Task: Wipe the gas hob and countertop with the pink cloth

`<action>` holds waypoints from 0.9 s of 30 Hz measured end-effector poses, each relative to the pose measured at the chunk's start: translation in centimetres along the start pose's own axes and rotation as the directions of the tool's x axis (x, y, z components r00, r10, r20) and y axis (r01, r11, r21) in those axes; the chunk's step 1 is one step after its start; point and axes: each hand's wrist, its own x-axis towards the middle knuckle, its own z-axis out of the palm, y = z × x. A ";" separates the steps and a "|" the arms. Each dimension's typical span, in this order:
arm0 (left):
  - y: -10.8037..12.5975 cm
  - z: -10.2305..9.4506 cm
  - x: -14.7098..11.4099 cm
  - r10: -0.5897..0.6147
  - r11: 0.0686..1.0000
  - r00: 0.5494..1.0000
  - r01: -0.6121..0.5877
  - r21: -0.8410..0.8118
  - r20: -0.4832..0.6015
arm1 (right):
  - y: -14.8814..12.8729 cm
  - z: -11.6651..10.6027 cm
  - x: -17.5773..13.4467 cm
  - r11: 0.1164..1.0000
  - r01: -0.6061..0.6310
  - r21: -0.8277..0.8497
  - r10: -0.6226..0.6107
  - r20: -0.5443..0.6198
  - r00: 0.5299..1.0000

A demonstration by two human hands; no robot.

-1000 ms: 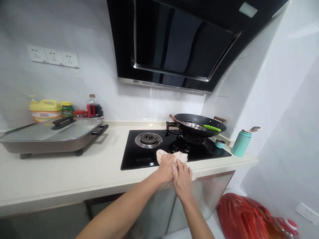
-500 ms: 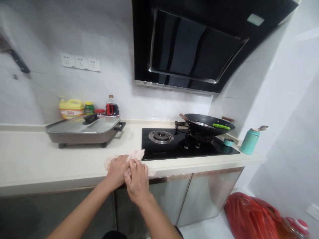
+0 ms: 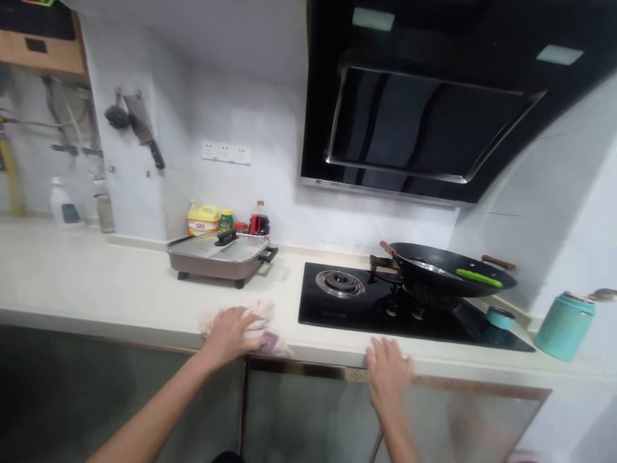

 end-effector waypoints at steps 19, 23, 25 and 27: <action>24.0 7.8 3.6 0.501 0.865 0.861 -0.498 0.052 -0.086 | 4.1 0.3 -0.5 0.984 0.113 0.140 -0.087 -0.175 0.981; 20.4 6.7 2.8 0.553 0.833 0.829 -0.548 0.073 -0.086 | 4.0 0.2 -0.5 0.984 0.105 0.141 -0.083 -0.152 0.985; 17.7 5.8 2.5 0.553 0.832 0.832 -0.550 0.077 -0.037 | 4.2 0.2 -0.6 0.981 0.112 0.156 -0.092 -0.134 0.987; 14.5 4.8 2.2 0.552 0.831 0.834 -0.552 0.071 0.014 | 4.2 0.1 -0.7 0.979 0.109 0.170 -0.089 -0.125 0.988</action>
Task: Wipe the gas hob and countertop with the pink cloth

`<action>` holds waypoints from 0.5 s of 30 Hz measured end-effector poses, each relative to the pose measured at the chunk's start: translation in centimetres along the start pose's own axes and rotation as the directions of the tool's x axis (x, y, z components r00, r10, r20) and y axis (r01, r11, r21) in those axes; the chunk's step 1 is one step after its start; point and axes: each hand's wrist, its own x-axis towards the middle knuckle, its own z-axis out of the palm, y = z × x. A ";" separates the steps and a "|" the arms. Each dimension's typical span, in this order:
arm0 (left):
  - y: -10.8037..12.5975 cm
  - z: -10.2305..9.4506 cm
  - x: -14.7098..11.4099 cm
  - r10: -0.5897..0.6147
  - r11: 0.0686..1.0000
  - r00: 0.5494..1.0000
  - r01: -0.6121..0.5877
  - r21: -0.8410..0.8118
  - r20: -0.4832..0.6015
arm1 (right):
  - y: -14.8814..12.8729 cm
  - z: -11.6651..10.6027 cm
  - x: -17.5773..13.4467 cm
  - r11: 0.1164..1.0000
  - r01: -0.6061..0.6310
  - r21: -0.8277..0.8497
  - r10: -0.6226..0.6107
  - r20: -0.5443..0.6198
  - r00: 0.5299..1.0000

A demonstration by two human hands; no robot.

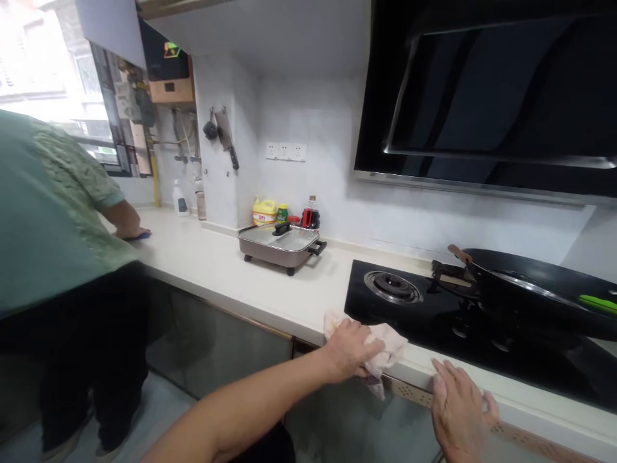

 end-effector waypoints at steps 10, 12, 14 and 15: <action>-14.4 -4.0 -14.3 -0.262 0.964 0.941 0.263 0.023 0.213 | -0.9 -0.5 0.3 0.996 -0.063 0.064 0.066 -0.033 0.997; -16.9 -4.7 -17.2 -0.386 0.923 0.886 0.370 0.107 0.257 | -1.1 -0.5 0.3 0.996 -0.067 0.052 0.069 -0.040 0.997; -19.1 -5.3 -19.5 -0.496 0.868 0.816 0.461 0.182 0.298 | -1.5 -0.6 0.2 0.996 -0.077 0.034 0.079 -0.052 0.995; -20.1 -5.6 -20.5 -0.538 0.843 0.782 0.495 0.211 0.314 | -1.7 -0.6 0.1 0.996 -0.090 0.022 0.091 -0.064 0.994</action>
